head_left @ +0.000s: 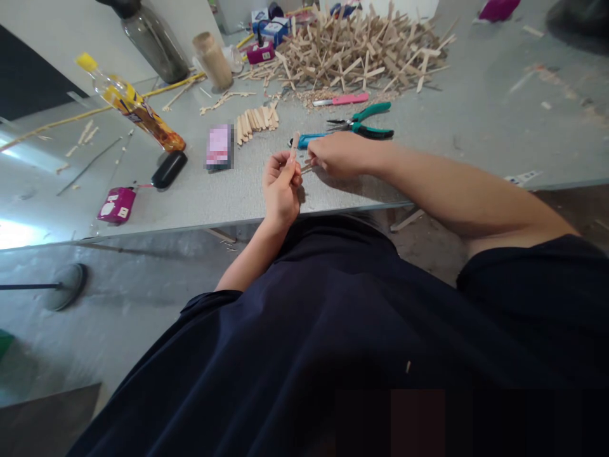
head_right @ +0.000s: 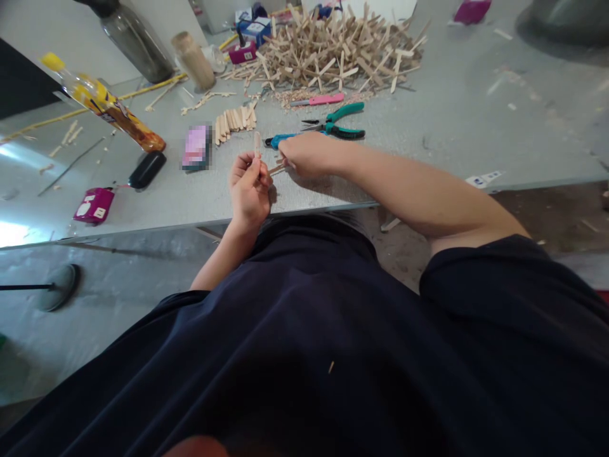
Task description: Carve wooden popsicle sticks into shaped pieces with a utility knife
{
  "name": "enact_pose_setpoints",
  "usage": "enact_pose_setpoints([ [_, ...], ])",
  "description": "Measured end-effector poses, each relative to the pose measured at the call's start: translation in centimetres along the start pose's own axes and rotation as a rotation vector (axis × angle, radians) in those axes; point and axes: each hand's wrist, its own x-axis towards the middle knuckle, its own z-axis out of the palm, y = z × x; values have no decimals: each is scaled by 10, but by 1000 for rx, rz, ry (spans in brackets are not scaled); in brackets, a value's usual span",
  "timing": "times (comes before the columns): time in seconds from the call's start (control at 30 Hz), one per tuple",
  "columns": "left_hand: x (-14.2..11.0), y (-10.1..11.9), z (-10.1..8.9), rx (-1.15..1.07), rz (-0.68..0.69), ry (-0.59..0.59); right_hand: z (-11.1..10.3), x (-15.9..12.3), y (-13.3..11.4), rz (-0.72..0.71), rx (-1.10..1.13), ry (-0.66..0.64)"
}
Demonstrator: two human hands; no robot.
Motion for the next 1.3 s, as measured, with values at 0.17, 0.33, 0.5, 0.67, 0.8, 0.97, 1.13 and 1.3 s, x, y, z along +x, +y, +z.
enact_pose_setpoints([
  [0.17,2,-6,-1,18,85,-15,-12,8,-7,11,215,166],
  [0.33,1,-7,4,30,91,11,-16,7,-26,-32,535,277],
  [0.5,-3,-2,8,39,75,21,-13,2,-37,-44,702,258],
  [0.67,-3,-2,8,17,77,12,-12,5,-34,-75,686,199],
  [0.8,-2,-2,8,30,92,9,-13,2,-36,-95,729,189],
  [0.97,-2,-2,8,44,99,-4,-13,-1,-40,-86,730,143],
  [1.13,-2,-2,6,54,102,-10,-14,-1,-40,-81,742,117],
  [1.3,-1,-4,4,39,113,-21,-13,-4,-41,-55,754,81],
])
